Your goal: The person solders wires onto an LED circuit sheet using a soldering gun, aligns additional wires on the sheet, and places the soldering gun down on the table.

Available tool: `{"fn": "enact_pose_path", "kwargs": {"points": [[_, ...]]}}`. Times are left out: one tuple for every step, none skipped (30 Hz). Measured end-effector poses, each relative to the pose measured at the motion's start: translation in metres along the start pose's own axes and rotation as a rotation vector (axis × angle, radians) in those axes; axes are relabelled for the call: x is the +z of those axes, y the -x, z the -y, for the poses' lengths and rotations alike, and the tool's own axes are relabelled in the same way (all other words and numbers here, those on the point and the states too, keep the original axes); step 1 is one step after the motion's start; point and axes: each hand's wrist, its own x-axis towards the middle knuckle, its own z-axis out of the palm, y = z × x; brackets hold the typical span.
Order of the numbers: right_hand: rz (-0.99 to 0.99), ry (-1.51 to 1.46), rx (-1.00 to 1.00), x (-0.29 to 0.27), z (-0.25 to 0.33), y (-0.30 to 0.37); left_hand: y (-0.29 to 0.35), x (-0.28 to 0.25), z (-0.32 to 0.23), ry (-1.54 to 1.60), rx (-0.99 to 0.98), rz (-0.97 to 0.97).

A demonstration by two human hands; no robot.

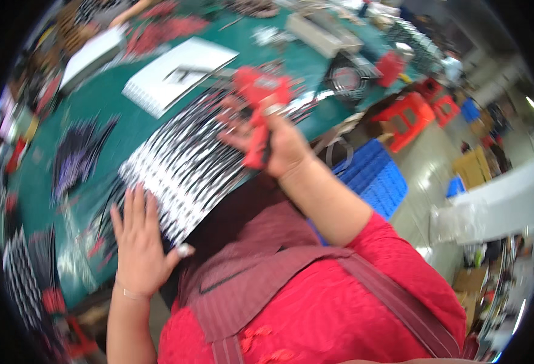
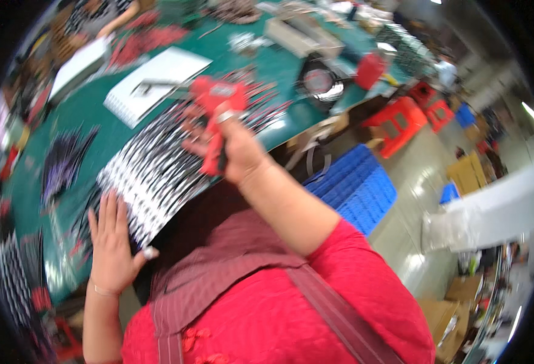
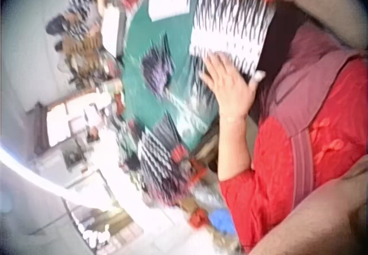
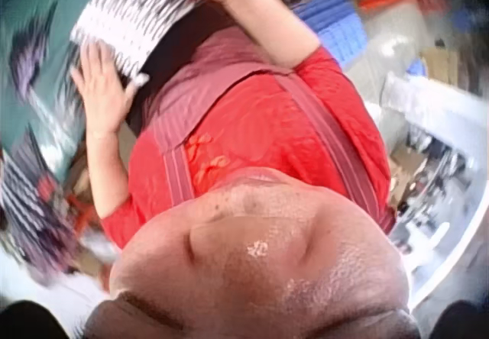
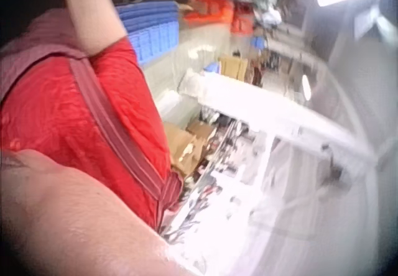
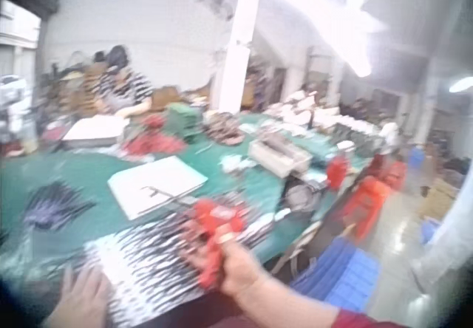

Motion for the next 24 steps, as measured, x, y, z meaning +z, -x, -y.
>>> {"fn": "enact_pose_path", "kwargs": {"points": [[0.065, 0.019, -0.021, -0.002, 0.0, -0.001, 0.001, -0.005, -0.001, 0.01, -0.012, 0.014], [0.073, 0.018, -0.023, -0.007, 0.001, -0.004, 0.0, -0.011, -0.002, 0.013, -0.025, 0.03], [0.071, 0.009, -0.012, -0.006, -0.001, -0.006, 0.003, -0.016, -0.003, 0.015, -0.05, 0.048], [0.077, 0.008, -0.009, -0.005, -0.002, -0.006, 0.002, -0.024, -0.005, 0.006, -0.056, 0.05], [0.059, 0.037, -0.027, -0.002, 0.001, -0.005, -0.003, -0.031, -0.007, 0.003, -0.039, 0.046], [0.056, 0.039, -0.028, -0.001, 0.001, -0.004, -0.007, -0.037, -0.009, -0.004, -0.016, -0.009], [0.046, 0.049, -0.035, -0.002, 0.001, -0.004, -0.013, -0.04, -0.011, -0.026, 0.015, -0.037], [0.031, 0.073, -0.049, -0.001, 0.0, -0.004, -0.021, -0.039, -0.011, -0.015, 0.025, -0.066], [0.016, 0.096, -0.066, -0.001, 0.0, -0.003, -0.029, -0.039, -0.011, -0.006, 0.038, -0.097], [0.02, 0.091, -0.069, 0.002, -0.001, -0.003, -0.031, -0.033, -0.004, -0.017, 0.027, -0.089], [0.024, 0.078, -0.063, 0.004, -0.003, -0.002, -0.031, -0.02, 0.004, -0.074, -0.026, -0.09], [0.027, 0.087, -0.064, 0.004, -0.004, -0.002, -0.03, -0.007, 0.013, -0.128, -0.071, -0.093], [0.028, 0.098, -0.071, 0.005, -0.005, -0.002, -0.026, 0.003, 0.021, -0.133, -0.067, -0.09], [0.032, 0.107, -0.072, 0.007, -0.007, -0.002, -0.019, 0.012, 0.031, -0.093, -0.085, -0.102], [0.026, 0.114, -0.072, 0.007, -0.006, -0.002, -0.016, 0.017, 0.035, -0.042, -0.101, -0.117], [0.036, 0.121, -0.071, 0.008, -0.007, -0.003, -0.011, 0.02, 0.037, -0.065, -0.12, -0.112], [0.048, 0.129, -0.068, 0.008, -0.007, -0.003, -0.012, 0.023, 0.037, -0.058, -0.122, -0.112], [0.05, 0.13, -0.063, 0.007, -0.007, -0.003, -0.015, 0.02, 0.038, -0.061, -0.116, -0.11], [0.042, 0.131, -0.075, 0.004, -0.004, -0.001, -0.016, 0.015, 0.037, -0.065, -0.111, -0.107], [0.034, 0.131, -0.088, 0.003, -0.004, -0.001, -0.019, 0.009, 0.031, -0.102, -0.114, -0.069], [0.032, 0.127, -0.087, 0.005, -0.005, -0.002, -0.02, -0.001, 0.029, -0.104, -0.114, -0.065], [0.022, 0.138, -0.08, 0.006, -0.004, -0.002, -0.021, -0.007, 0.025, -0.122, -0.076, -0.085], [0.01, 0.148, -0.075, 0.006, -0.003, -0.002, -0.023, -0.013, 0.022, -0.141, -0.037, -0.104], [0.028, 0.152, -0.077, 0.008, -0.006, -0.003, -0.023, -0.019, 0.023, -0.15, -0.022, -0.134]]}}
